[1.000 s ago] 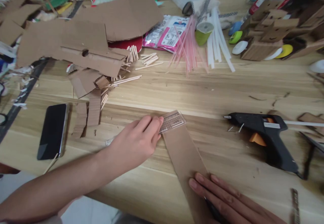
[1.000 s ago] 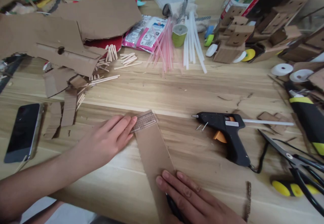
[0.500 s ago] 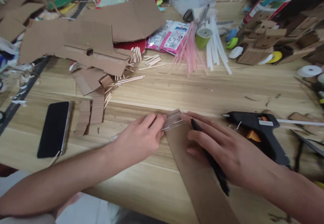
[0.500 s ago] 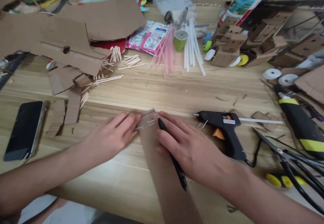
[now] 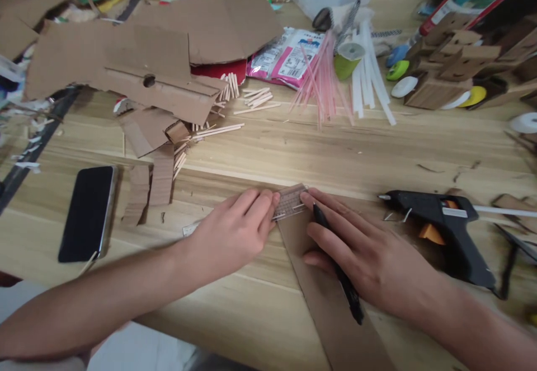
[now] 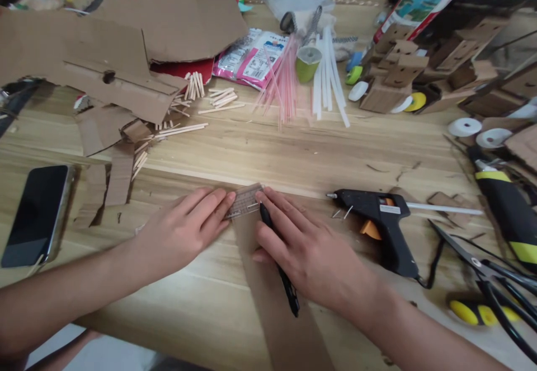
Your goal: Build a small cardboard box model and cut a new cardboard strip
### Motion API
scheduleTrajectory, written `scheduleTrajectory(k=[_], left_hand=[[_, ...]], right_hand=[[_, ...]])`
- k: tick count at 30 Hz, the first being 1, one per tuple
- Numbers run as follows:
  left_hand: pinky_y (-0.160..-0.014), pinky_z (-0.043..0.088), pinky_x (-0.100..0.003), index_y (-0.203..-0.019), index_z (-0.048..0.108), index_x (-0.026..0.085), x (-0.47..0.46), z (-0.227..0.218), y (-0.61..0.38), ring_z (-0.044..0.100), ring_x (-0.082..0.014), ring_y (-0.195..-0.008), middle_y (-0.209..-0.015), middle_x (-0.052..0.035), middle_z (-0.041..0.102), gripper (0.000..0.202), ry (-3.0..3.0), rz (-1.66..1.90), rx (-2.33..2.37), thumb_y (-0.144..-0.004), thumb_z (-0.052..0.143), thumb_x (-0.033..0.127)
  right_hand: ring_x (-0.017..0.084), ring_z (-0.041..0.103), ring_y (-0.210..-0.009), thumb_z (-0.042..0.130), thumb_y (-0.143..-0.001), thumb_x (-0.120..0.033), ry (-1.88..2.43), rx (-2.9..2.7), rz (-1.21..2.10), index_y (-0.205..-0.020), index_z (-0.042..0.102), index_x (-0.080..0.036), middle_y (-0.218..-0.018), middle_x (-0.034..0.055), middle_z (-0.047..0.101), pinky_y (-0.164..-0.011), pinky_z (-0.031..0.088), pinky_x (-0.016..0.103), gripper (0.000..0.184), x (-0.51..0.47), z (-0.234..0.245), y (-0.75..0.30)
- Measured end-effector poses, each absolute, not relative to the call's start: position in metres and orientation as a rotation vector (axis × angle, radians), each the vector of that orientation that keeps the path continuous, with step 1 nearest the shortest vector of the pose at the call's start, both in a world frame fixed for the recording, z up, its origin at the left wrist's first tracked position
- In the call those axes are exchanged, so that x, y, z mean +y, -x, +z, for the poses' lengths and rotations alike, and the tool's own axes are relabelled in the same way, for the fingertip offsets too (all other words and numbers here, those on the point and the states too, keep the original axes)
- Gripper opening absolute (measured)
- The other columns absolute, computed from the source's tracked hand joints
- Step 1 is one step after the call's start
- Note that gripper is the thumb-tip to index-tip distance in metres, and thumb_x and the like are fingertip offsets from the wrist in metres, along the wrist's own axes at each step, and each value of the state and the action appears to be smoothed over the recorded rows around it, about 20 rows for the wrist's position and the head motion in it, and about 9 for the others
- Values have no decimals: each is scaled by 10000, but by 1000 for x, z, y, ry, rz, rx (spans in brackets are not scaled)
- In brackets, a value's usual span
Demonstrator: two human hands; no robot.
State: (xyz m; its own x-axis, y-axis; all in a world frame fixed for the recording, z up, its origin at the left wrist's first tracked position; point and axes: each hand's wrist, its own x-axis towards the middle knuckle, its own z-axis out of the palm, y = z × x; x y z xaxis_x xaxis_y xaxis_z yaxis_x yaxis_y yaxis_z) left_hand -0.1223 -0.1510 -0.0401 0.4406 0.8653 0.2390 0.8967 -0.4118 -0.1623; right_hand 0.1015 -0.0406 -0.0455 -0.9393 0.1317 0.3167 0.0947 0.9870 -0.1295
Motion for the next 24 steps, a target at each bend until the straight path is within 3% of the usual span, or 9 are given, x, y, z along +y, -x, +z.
scheduleTrajectory(k=[8, 17, 24], left_hand=[[-791, 597, -285, -1251, 657, 45, -154, -37, 120, 711, -206, -965, -1070, -141, 774, 284, 2357, -184, -1528, -1018, 519, 134], [-721, 574, -276, -1242, 670, 72, -154, -37, 121, 699, -207, -923, -1023, -136, 763, 307, 2372, -177, -1545, -1010, 471, 102], [-771, 589, -279, -1278, 678, 82, -155, -33, 121, 676, -211, -1037, -1301, -137, 721, 373, 2420, -47, -1567, -974, 463, 73]], right_hand=[[342, 618, -1346, 409, -1094, -339, 129, -2824, 131, -922, 681, -144, -1328, 264, 704, -1031, 616, 465, 376, -37, -43, -102], [357, 626, -1338, 440, -1083, -354, 120, -2825, 182, -939, 692, -126, -1316, 278, 704, -1029, 616, 479, 370, -36, -42, -102], [329, 698, -1238, 404, -1090, -346, 118, -2812, 277, -971, 669, -147, -1173, 214, 765, -1001, 624, 448, 352, -27, -34, -96]])
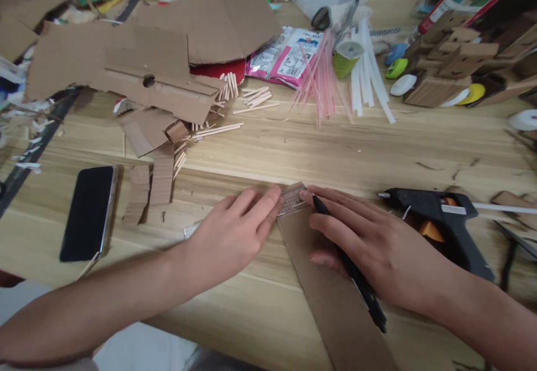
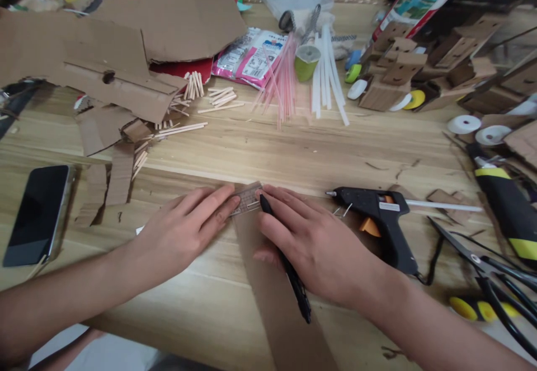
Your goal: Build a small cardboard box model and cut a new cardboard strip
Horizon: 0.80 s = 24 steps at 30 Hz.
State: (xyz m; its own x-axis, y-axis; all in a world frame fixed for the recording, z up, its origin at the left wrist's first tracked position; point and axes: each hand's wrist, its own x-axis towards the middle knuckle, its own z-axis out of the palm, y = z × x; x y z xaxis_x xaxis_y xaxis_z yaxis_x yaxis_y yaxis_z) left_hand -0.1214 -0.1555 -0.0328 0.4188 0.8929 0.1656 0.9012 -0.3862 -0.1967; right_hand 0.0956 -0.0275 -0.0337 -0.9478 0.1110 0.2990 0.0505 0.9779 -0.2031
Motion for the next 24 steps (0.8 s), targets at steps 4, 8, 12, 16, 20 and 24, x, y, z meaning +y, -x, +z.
scheduleTrajectory(k=[4, 8, 12, 16, 20, 24], left_hand=[[-809, 596, -282, -1258, 712, 100, -155, -31, 123, 651, -221, -1068, -1337, -112, 717, 354, 2506, 14, -1533, -958, 525, 87], [-799, 602, -284, -1249, 724, 86, -154, -31, 123, 651, -226, -1048, -1331, -106, 723, 354, 2503, -9, -1537, -955, 527, 83], [-797, 605, -288, -1241, 725, 72, -154, -30, 123, 650, -230, -1057, -1314, -114, 728, 353, 2503, -14, -1538, -956, 517, 68], [-784, 606, -295, -1261, 707, 54, -153, -28, 123, 651, -231, -1038, -1298, -119, 733, 370, 2508, -40, -1529, -947, 511, 46], [-799, 604, -297, -1258, 707, 70, -153, -29, 124, 643, -232, -1058, -1301, -120, 728, 370, 2532, -21, -1521, -964, 483, 57], [-800, 604, -300, -1249, 711, 64, -153, -30, 125, 645, -239, -1060, -1299, -128, 727, 368, 2532, -25, -1517, -962, 480, 60]], right_hand=[[302, 765, -1012, 376, -1094, -406, 234, -2823, 533, -1013, 682, -183, -999, 146, 786, -872, 643, 425, 388, -22, -19, -89], [249, 737, -771, 330, -1047, -646, 579, -2553, 985, -1076, 723, -229, -892, 95, 769, -647, 598, 349, 575, -17, -6, -84], [164, 519, -490, 433, -998, -703, 899, -2179, 1284, -692, 704, -251, -525, -3, 518, -467, 404, 302, 610, -11, -2, -63], [124, 416, -475, 589, -964, -466, 1006, -2132, 1383, -594, 549, -233, -505, -43, 431, -491, 341, 284, 439, -4, -10, -32], [116, 414, -506, 683, -848, -272, 1054, -2163, 1268, -673, 451, -248, -547, -72, 452, -510, 323, 266, 291, -2, -23, -18], [116, 368, -493, 641, -808, -204, 1103, -2257, 1070, -630, 399, -256, -521, -74, 399, -507, 287, 272, 304, -5, -27, -18]])
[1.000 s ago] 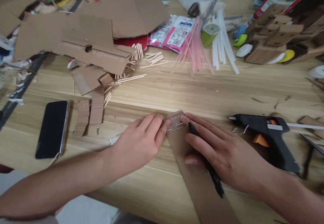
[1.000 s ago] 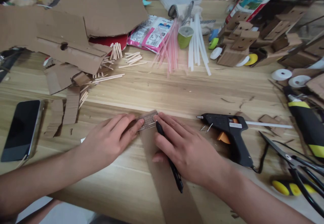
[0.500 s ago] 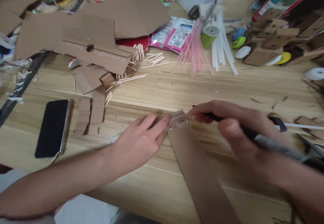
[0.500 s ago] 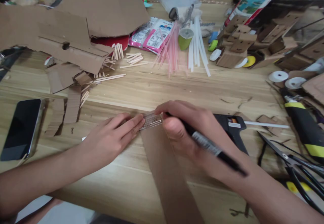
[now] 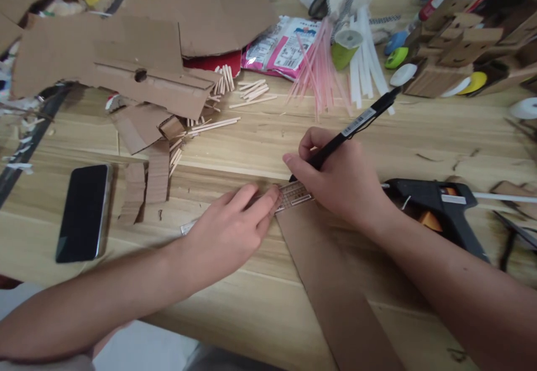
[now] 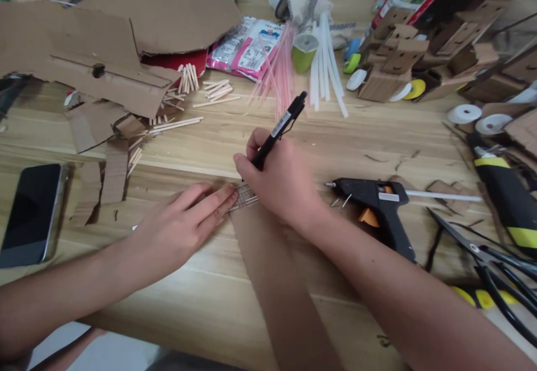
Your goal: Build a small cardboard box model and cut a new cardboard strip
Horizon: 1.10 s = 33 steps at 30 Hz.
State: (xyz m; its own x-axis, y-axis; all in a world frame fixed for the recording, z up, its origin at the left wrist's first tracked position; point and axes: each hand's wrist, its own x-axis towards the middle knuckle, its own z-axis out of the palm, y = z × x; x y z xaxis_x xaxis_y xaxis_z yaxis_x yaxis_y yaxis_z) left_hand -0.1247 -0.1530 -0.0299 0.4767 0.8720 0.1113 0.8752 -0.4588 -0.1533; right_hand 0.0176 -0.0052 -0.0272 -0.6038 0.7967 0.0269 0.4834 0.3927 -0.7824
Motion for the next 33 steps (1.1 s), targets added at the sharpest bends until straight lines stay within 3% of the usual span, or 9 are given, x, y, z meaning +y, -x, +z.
scheduleTrajectory(k=[11, 17, 33], left_hand=[[-797, 598, -289, -1243, 715, 84, -152, -30, 125, 641, -230, -1079, -1311, -122, 717, 356, 2549, -5, -1522, -981, 473, 77], [-854, 588, -295, -1281, 689, 77, -154, -32, 127, 628, -230, -1138, -1352, -136, 693, 360, 2571, 12, -1534, -994, 472, 88], [-828, 604, -300, -1285, 690, 84, -153, -29, 126, 627, -239, -1128, -1349, -139, 697, 365, 2582, 52, -1543, -983, 485, 82]], right_hand=[[122, 341, -476, 576, -755, -166, 1117, -2343, 978, -608, 384, -264, -509, -69, 390, -500, 288, 276, 261, -3, -30, -16], [134, 355, -485, 585, -754, -191, 1146, -2369, 989, -604, 377, -267, -506, -64, 386, -498, 275, 283, 268, -4, -30, -14], [145, 381, -491, 603, -759, -155, 1095, -2375, 985, -601, 375, -270, -513, -55, 407, -511, 281, 302, 300, -3, -32, -14]])
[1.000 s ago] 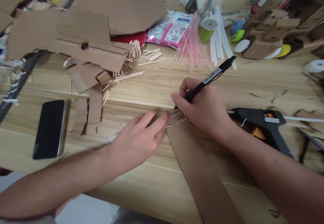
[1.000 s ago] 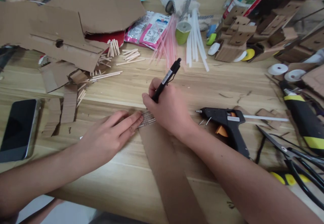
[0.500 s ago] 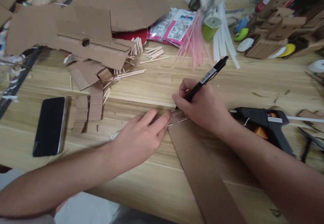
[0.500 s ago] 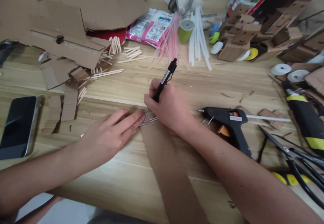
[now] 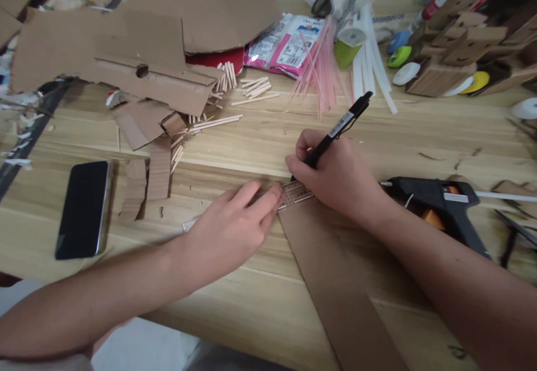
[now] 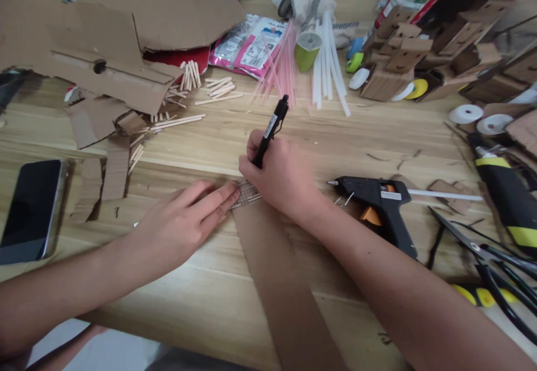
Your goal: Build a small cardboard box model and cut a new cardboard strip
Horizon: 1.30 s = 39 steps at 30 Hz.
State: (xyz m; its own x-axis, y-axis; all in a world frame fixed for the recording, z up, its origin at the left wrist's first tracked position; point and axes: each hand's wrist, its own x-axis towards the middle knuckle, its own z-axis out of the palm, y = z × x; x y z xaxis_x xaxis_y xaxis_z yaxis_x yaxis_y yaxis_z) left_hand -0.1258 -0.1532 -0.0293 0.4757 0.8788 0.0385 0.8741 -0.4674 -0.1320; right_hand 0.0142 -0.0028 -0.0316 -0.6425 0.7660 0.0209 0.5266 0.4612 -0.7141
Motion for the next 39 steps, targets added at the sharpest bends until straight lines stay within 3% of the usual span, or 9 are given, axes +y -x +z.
scheduleTrajectory(k=[16, 25, 34, 37, 39], left_hand=[[-817, 602, -296, -1297, 687, 84, -152, -28, 124, 639, -229, -1106, -1328, -134, 710, 408, 2553, 61, -1525, -981, 429, 61], [-843, 596, -317, -1315, 662, 59, -153, -30, 127, 626, -250, -1155, -1359, -170, 684, 368, 2608, 38, -1553, -987, 498, 93], [-858, 596, -318, -1310, 665, 66, -153, -30, 126, 626, -244, -1158, -1366, -164, 682, 367, 2619, 39, -1564, -988, 491, 90], [-873, 598, -323, -1334, 653, 90, -154, -31, 128, 614, -241, -1194, -1377, -150, 680, 385, 2620, 44, -1592, -996, 468, 89], [-858, 603, -323, -1344, 641, 82, -154, -32, 128, 627, -241, -1173, -1376, -156, 681, 384, 2614, 14, -1593, -994, 484, 91]], right_hand=[[139, 377, -491, 598, -739, -160, 1112, -2370, 976, -593, 369, -269, -509, -56, 412, -518, 276, 297, 293, -3, -30, -13], [141, 369, -490, 615, -781, -227, 1120, -2340, 963, -628, 383, -269, -522, -59, 396, -509, 279, 292, 281, -3, -34, -16], [136, 396, -506, 638, -778, -163, 1123, -2350, 1010, -618, 373, -264, -528, -66, 398, -522, 287, 289, 326, -5, -34, -14], [135, 412, -492, 672, -840, -262, 1085, -2222, 1068, -666, 408, -265, -521, -74, 407, -508, 299, 284, 317, -6, -37, -18], [134, 438, -477, 650, -906, -411, 1040, -2096, 1162, -747, 472, -264, -533, -68, 469, -488, 312, 279, 281, -6, -33, -22]])
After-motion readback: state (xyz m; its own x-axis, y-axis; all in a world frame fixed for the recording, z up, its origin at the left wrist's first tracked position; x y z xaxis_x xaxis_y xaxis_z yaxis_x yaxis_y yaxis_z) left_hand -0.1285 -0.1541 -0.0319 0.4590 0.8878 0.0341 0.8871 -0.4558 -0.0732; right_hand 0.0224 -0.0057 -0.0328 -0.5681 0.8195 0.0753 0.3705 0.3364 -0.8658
